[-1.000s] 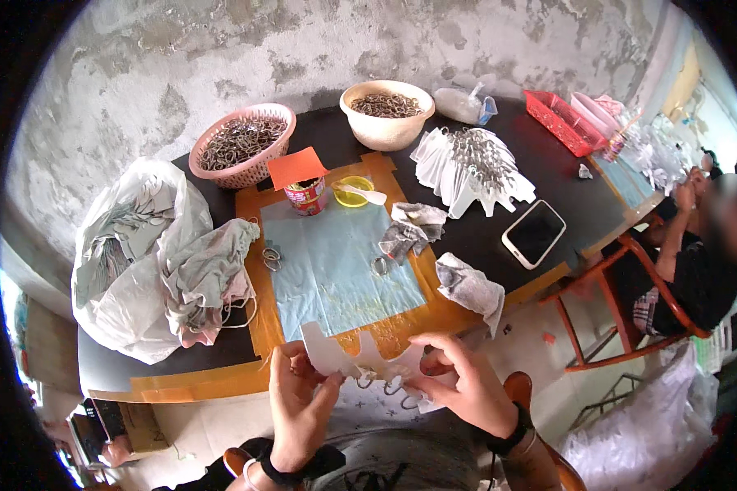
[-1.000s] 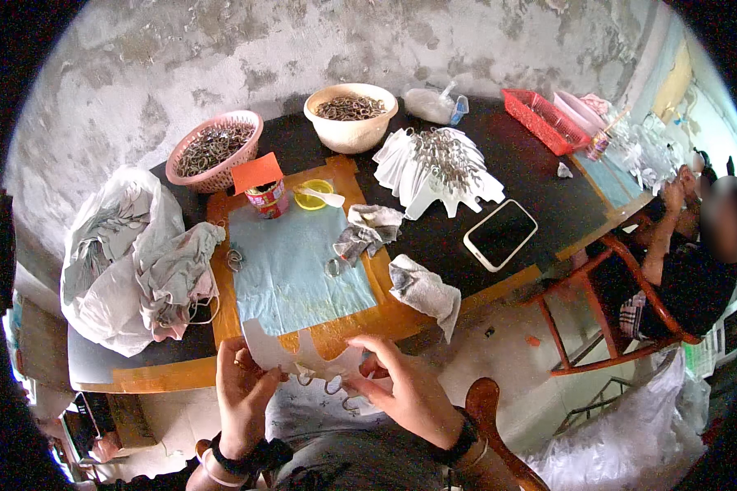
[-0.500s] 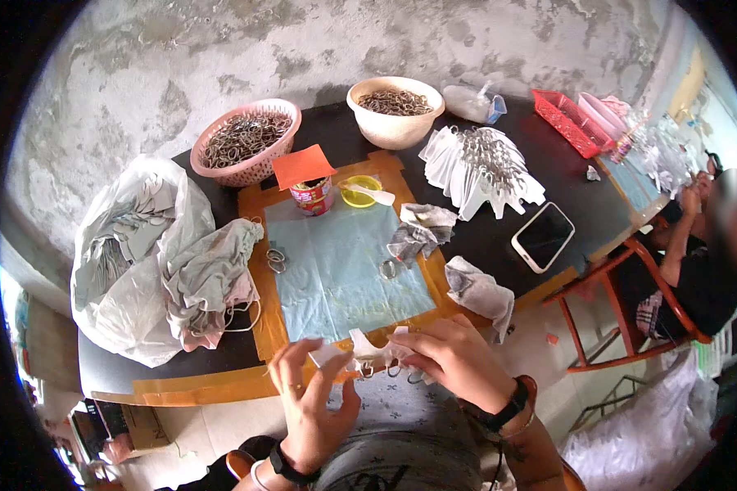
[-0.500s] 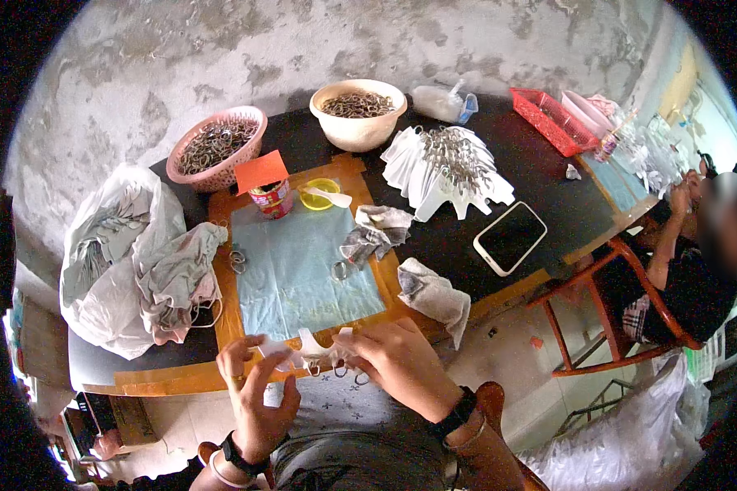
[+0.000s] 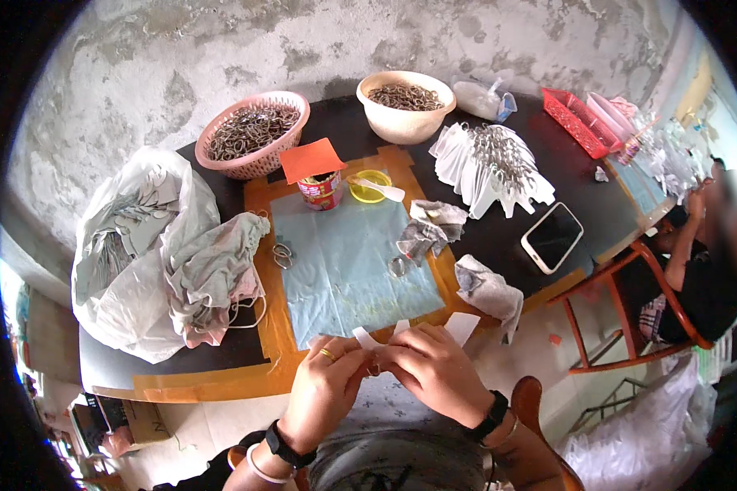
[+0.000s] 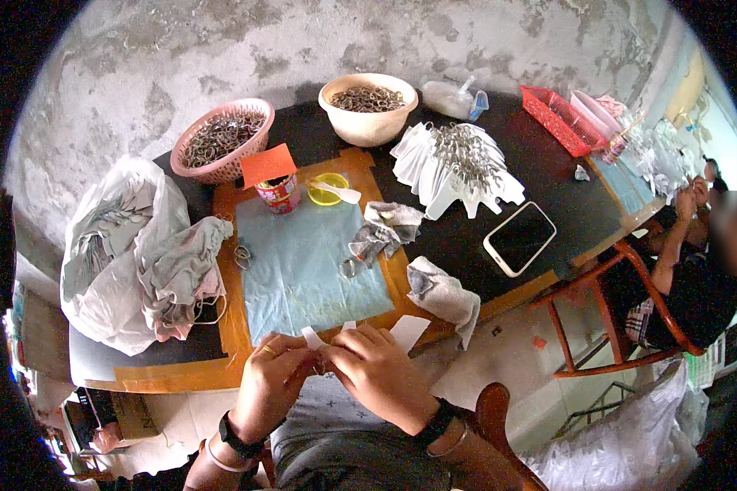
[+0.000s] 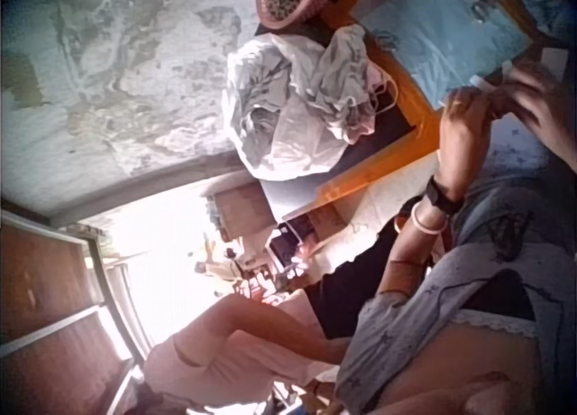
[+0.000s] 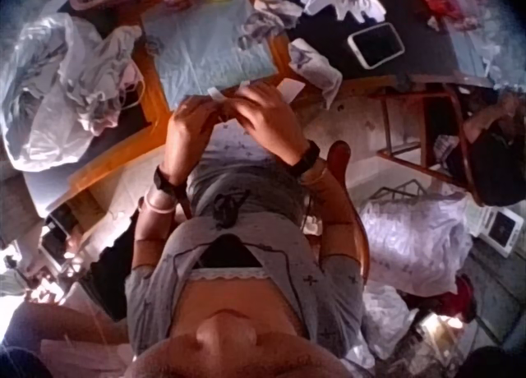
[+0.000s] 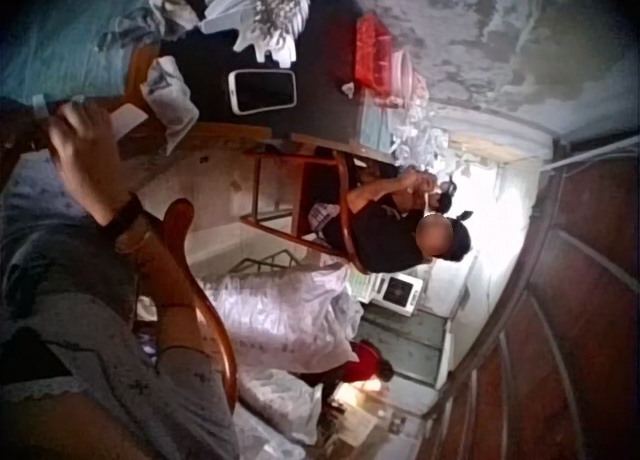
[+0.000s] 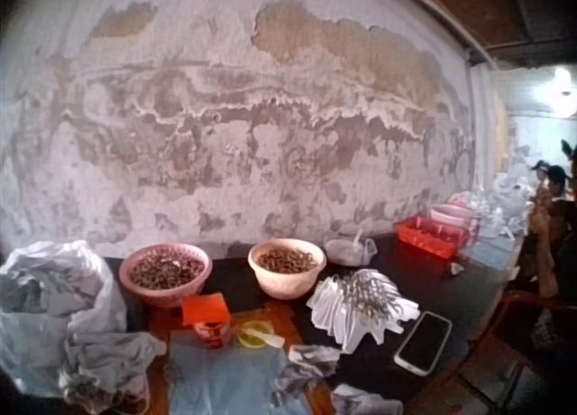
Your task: Apply adhesive to shoe components and attach metal rings.
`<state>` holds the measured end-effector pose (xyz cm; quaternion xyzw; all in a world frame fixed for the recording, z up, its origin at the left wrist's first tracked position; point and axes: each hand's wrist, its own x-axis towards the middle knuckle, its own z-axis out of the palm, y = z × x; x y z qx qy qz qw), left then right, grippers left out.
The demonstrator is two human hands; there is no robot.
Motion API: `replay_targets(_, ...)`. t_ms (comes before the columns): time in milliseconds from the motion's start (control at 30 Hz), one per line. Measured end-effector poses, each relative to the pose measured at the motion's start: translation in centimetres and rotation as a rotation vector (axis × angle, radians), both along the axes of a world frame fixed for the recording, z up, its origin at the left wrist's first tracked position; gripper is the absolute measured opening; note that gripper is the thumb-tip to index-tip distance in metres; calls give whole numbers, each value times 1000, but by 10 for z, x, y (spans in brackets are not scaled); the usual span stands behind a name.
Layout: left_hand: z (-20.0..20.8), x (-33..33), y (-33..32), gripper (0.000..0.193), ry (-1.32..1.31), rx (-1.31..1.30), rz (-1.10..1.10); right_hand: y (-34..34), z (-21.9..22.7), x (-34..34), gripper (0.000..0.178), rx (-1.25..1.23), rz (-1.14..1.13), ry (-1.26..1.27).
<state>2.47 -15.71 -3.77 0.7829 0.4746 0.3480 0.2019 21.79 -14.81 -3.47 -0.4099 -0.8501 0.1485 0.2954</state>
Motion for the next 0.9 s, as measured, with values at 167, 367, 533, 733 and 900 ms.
replay_targets(167, 1, 2, 0, 22, 5, 5, 17, -2, -7, -7, 21, 46, -30, -2)
replay_targets(367, -1, 3, 0, 16, -4, 14, 55, -3, -8, -12, 20, 94, -53, -18)
replay_targets(533, -5, 6, 4, 14, -49, -17, 76, -1, -9, -12, 22, 153, -57, -57)
replay_targets(733, -8, 13, 3, 12, 29, -5, 216, 1, -16, -24, 18, 87, -180, 49)
replay_targets(900, -4, 16, 2, 11, 37, -82, 273, -1, -15, -28, 14, -16, -239, 103)
